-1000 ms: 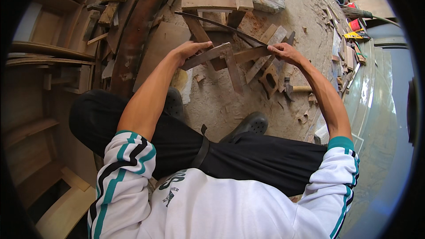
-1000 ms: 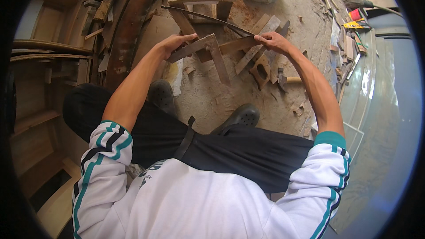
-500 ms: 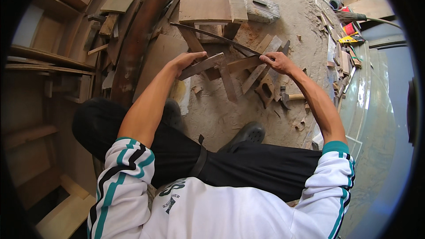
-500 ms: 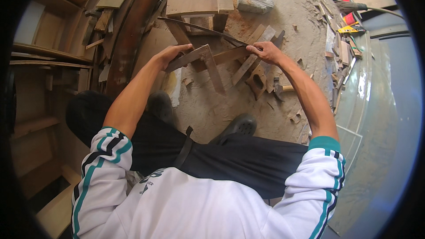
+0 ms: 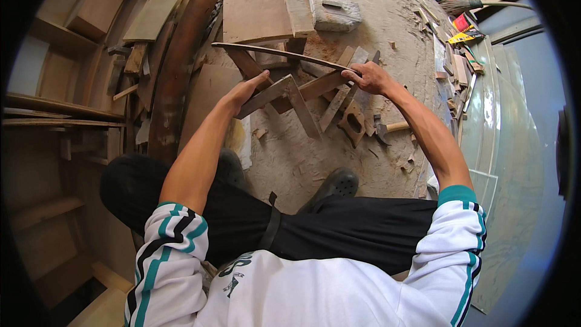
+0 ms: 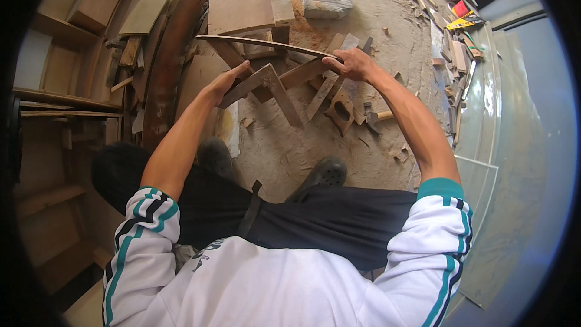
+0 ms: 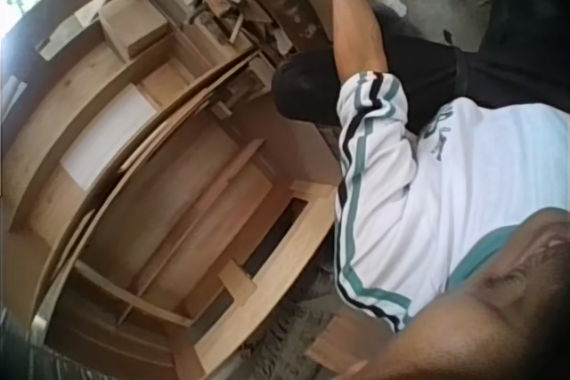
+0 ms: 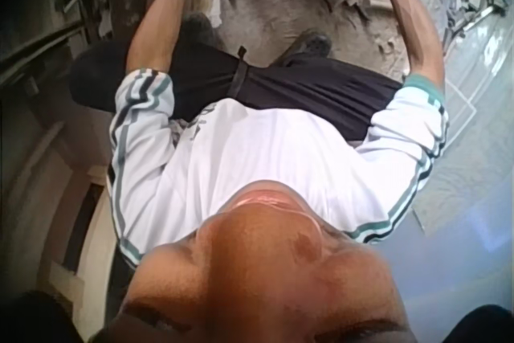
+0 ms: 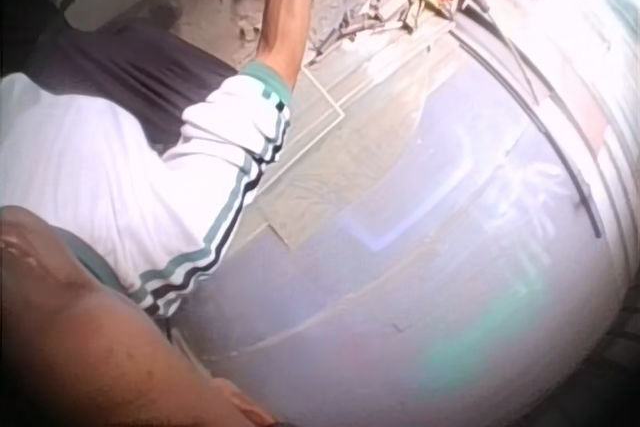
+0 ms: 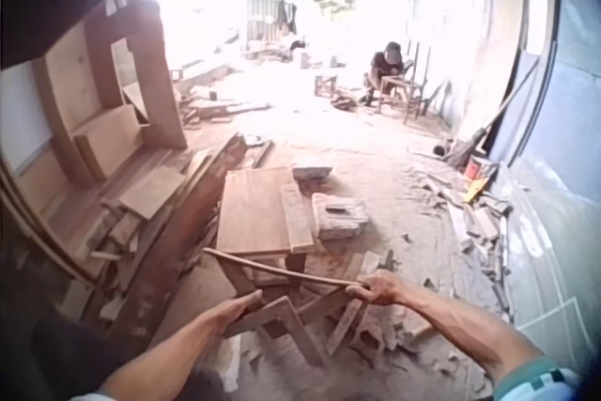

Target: The person sits on the floor and uses a hand saw to cut a small wooden frame. They hold the frame steady with one hand while sawing with the other, then inspect the cut pieces.

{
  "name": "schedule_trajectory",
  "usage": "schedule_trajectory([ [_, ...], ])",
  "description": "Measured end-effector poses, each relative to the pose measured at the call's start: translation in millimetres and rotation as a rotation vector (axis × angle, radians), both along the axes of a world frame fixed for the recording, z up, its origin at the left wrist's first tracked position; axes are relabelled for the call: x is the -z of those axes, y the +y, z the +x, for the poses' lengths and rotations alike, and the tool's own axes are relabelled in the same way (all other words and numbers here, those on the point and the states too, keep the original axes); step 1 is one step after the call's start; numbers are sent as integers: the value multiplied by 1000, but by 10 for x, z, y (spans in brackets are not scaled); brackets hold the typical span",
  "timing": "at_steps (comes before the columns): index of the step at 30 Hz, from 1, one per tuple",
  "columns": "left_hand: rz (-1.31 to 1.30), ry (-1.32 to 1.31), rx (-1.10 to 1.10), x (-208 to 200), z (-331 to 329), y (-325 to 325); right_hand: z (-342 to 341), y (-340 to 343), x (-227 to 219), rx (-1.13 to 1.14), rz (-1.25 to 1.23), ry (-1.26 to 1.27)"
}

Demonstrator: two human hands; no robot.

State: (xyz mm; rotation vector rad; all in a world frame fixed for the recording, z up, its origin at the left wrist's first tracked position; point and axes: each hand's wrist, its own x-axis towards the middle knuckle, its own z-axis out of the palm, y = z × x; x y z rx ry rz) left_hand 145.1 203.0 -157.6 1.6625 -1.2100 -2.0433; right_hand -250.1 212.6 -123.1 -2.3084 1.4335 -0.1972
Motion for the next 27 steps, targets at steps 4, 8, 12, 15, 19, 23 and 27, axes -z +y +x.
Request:
schedule_trajectory([
  [4, -81, 42, 19, -74, -46, -22, -24, 29, -110, 31, 7, -19],
  [8, -149, 27, -33, -192, -146, -49, -114, 1, -140, 15, -35, -44],
  [12, -190, 37, -61, -249, -202, -93, -138, -10, -225, 27, 3, 11],
  [15, -170, -23, 7, -309, -162, -198, -80, 68, -319, 60, 10, -44],
  [19, -177, -169, 33, -437, -200, -255, -144, 72, -281, 106, 26, 36],
  [23, -202, -222, 51, -623, -346, -230, -349, 46, -109, 113, 5, 25],
  [27, -225, -213, 38, -643, -318, -215, -264, 55, -172, 118, 34, -57],
])
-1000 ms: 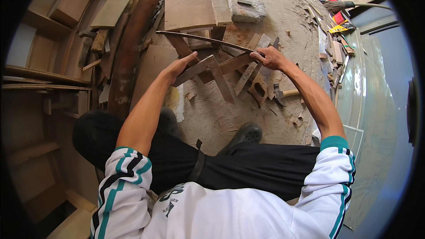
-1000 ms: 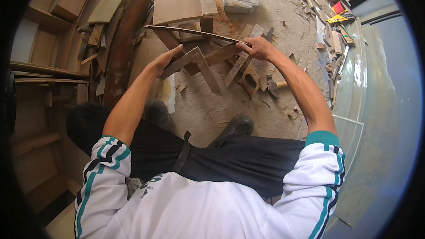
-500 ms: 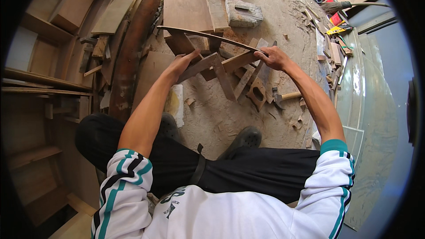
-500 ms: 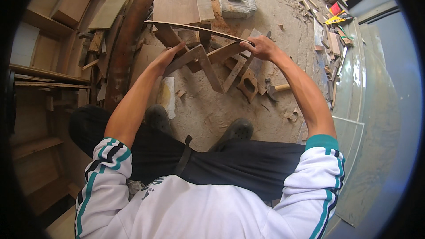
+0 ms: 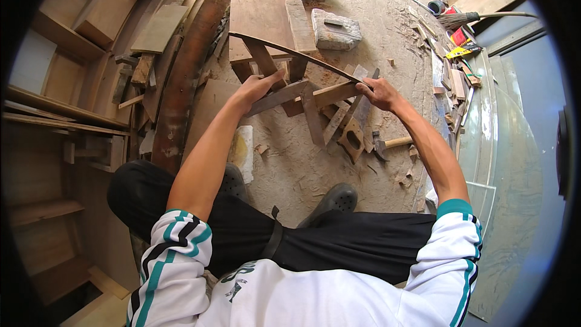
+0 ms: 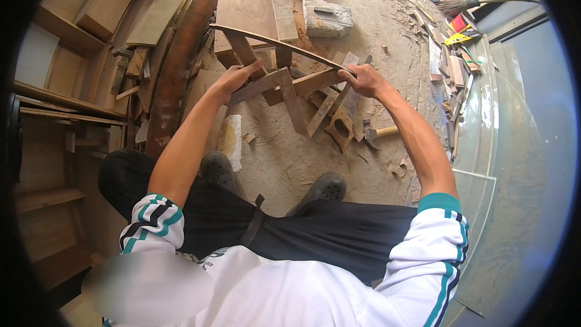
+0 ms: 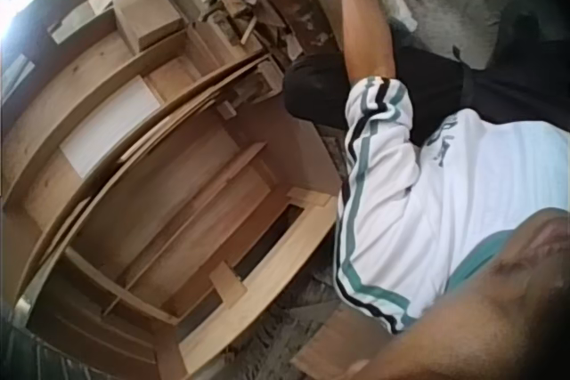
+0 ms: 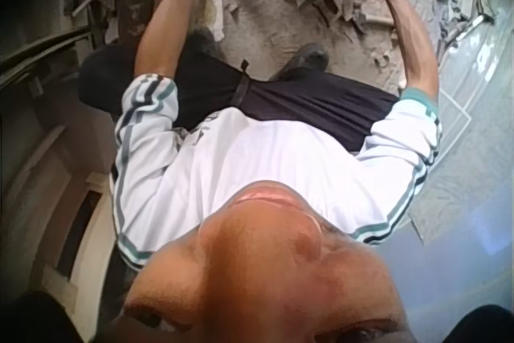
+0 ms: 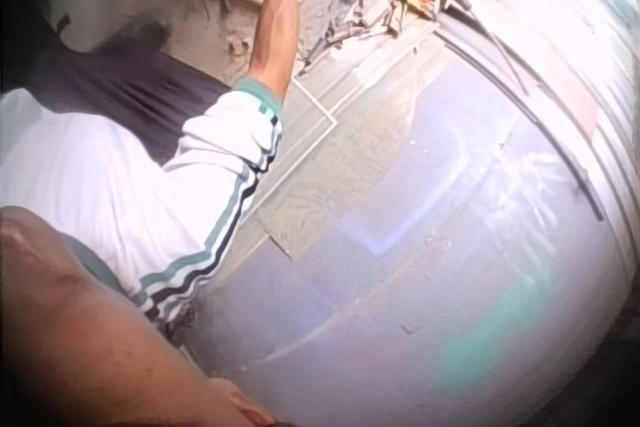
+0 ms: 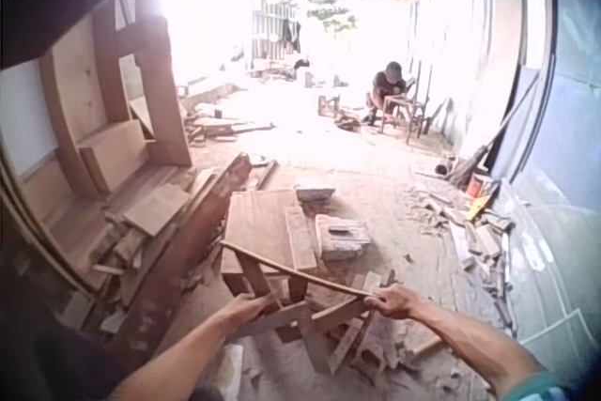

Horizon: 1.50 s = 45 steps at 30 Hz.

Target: The person sits on the floor and uses a hand saw to cut a small wooden frame. They hold the frame steady with one hand while sawing with the other, then inspect the cut pieces.

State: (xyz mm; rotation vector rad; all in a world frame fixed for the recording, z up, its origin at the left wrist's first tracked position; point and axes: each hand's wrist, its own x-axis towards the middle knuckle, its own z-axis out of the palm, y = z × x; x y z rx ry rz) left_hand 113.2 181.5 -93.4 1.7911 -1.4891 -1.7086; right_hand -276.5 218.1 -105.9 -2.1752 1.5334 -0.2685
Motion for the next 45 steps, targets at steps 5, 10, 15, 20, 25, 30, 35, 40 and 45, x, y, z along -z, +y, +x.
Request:
schedule_trajectory([
  [5, -2, -23, -16, 118, 27, -53, -6, -36, -66, -7, 0, 46],
  [10, -4, 27, -19, 101, 8, -75, -78, -76, -56, -28, -91, 40],
  [15, -29, 62, 18, 103, 31, -94, -130, -89, 147, -44, -149, 40],
  [20, -298, 34, 83, -8, -90, -124, -167, -40, 53, -31, -161, -10],
  [25, -360, 258, -215, 22, -124, -182, -57, -12, -190, -1, -134, 34],
  [30, -376, 469, -715, 233, -301, -282, -26, 12, -382, -12, -224, 17],
  [35, -456, 525, -864, 324, -308, -388, 28, 20, -605, -19, -183, 30],
  [40, -371, 775, -980, 357, -252, -495, 78, 22, -779, -11, -93, -20],
  [45, -350, 854, -994, 237, -217, -547, 15, -60, -885, -1, -82, -109],
])
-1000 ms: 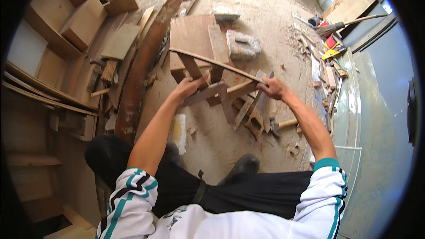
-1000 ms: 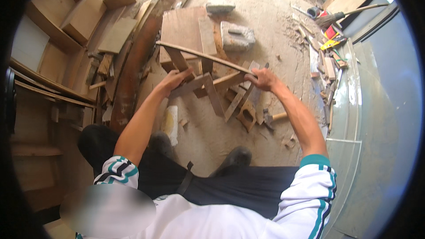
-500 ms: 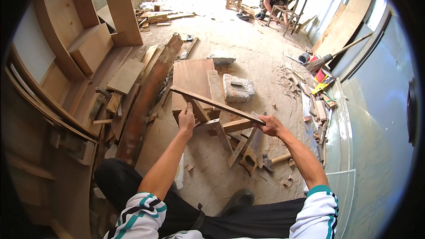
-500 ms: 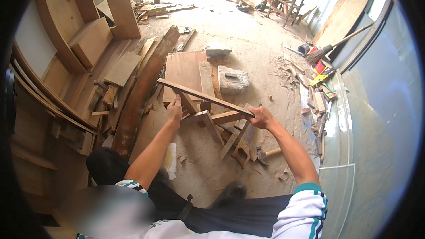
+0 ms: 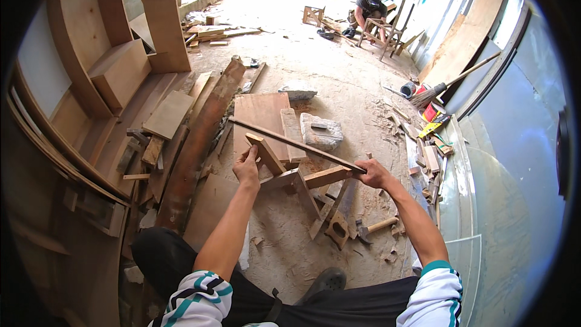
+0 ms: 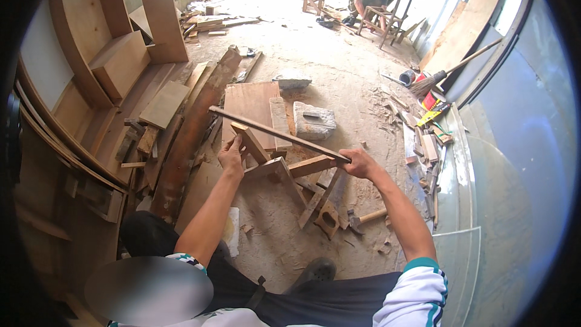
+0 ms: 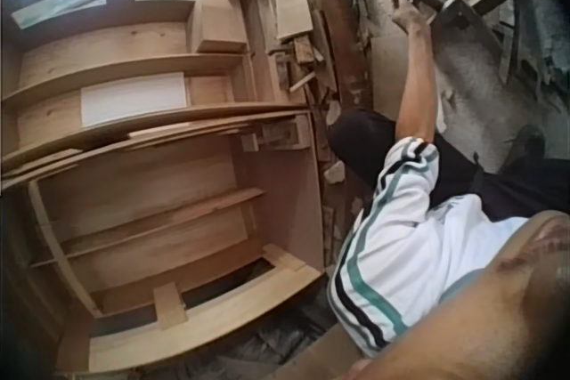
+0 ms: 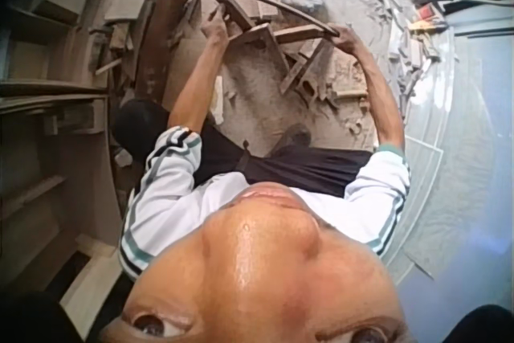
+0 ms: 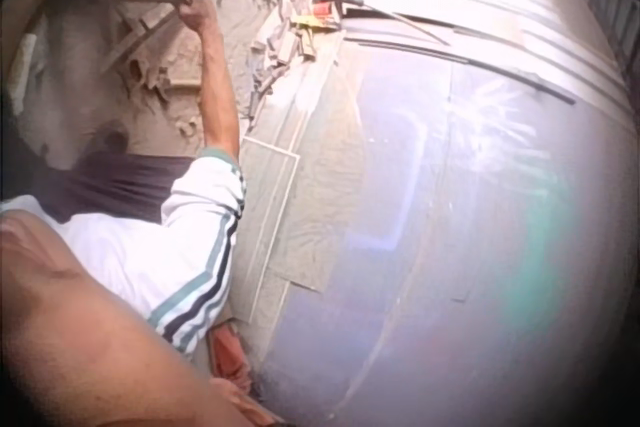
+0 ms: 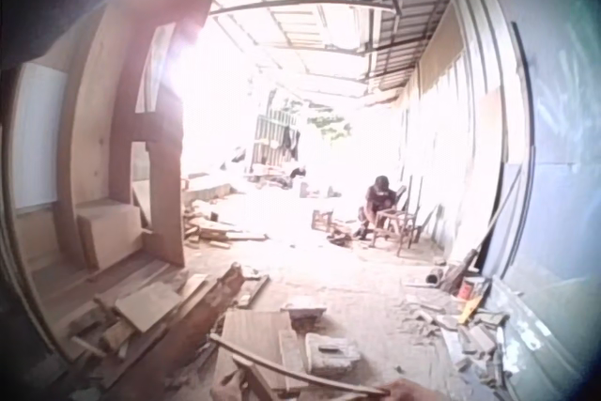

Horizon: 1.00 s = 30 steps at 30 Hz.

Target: The person sits on the floor and uses a hand saw to cut a small wooden frame. They hold the frame steady with one hand while sawing with the other, then inspect the cut pieces.

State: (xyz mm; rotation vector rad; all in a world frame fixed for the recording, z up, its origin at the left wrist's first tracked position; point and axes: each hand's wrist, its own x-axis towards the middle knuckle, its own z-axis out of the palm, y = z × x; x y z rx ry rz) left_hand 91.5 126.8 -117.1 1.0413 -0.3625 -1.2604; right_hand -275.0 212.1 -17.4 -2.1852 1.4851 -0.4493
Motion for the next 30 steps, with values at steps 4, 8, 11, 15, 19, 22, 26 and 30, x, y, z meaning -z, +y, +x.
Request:
schedule_trajectory([
  [4, -27, 55, 78, -190, -19, -34, -217, -125, -45, 136, 100, -47],
  [8, -100, 88, 128, -341, -81, -88, -345, -196, -74, 283, 267, -243],
  [11, -129, 179, 150, -475, -165, -66, -383, -128, -140, 286, 330, -353],
  [15, -162, 247, 192, -593, -247, -91, -419, -60, -135, 295, 316, -443],
  [19, -146, 295, 216, -649, -273, -126, -449, -24, -153, 311, 302, -475],
  [22, 53, 309, 248, -796, -288, -109, -604, 88, -159, 364, 293, -481],
  [26, 39, 34, 384, -832, -351, -88, -780, 246, -169, 426, 191, -357],
  [30, 76, -626, 375, -298, -316, -214, -909, 243, -216, 458, 164, -283],
])
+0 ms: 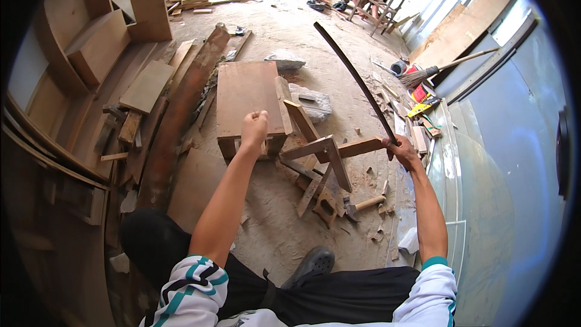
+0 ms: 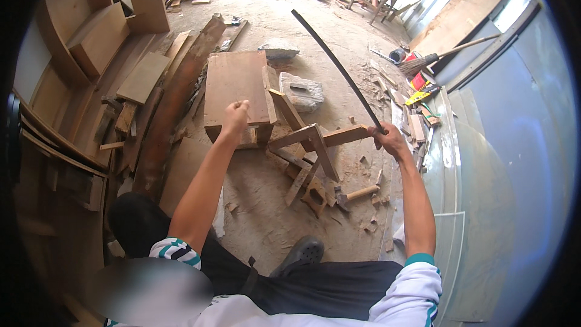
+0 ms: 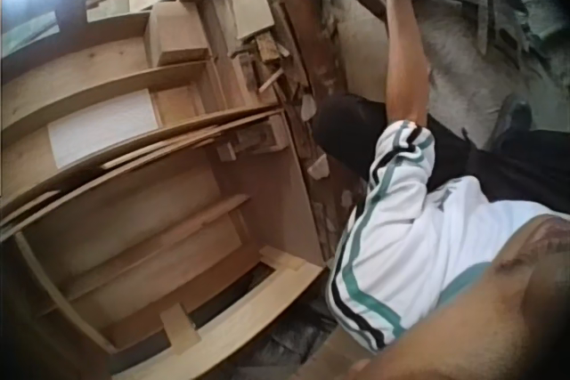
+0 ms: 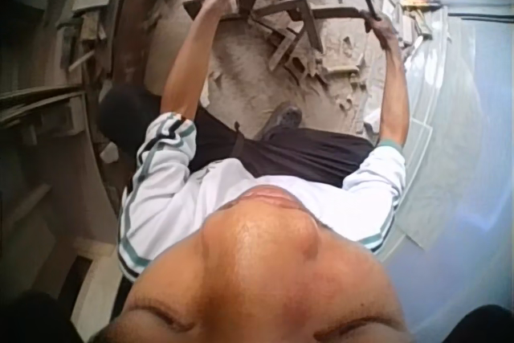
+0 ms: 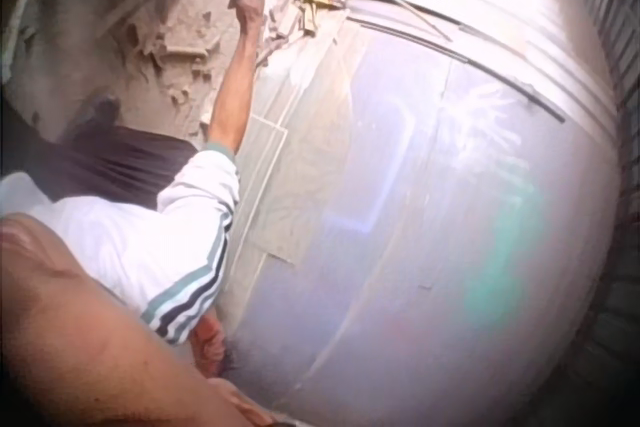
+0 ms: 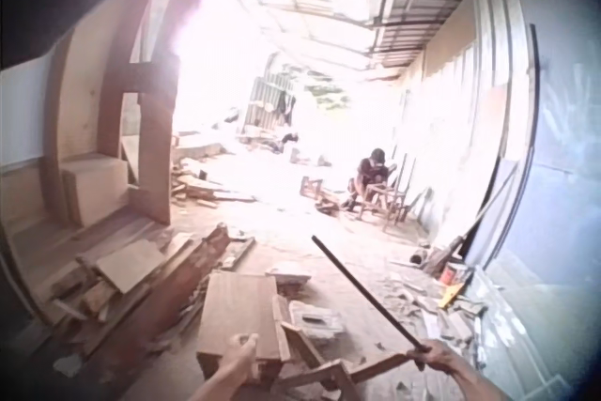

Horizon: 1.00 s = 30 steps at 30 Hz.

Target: The person sits on the floor and uses a hand saw to cut a small wooden frame. They hold the frame steady with one hand while sawing with the other, then inspect the cut pieces.

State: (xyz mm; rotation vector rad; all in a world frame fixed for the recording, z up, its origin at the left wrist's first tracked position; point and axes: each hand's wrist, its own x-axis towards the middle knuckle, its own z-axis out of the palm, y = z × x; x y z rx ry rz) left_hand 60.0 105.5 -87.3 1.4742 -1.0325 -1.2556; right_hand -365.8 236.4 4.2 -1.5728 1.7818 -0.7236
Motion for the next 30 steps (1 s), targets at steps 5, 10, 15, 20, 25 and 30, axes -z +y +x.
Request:
schedule_trajectory([
  [5, -38, -188, 107, 155, -241, 167, -73, 202, -91, 50, 9, 11],
  [10, 103, -26, 319, 133, -430, 295, -90, 241, -204, -16, 35, 53],
  [15, 396, 225, 235, -7, -677, 574, -111, 396, -247, -8, 73, 7],
  [20, 174, 443, 77, 363, -760, 483, 32, 405, -256, -22, 94, -67],
  [25, 49, 487, -330, 155, -895, 522, 48, 475, -86, 62, 222, -134],
  [30, 156, 417, -487, 117, -404, 300, -281, 427, 351, 221, 239, 17],
])
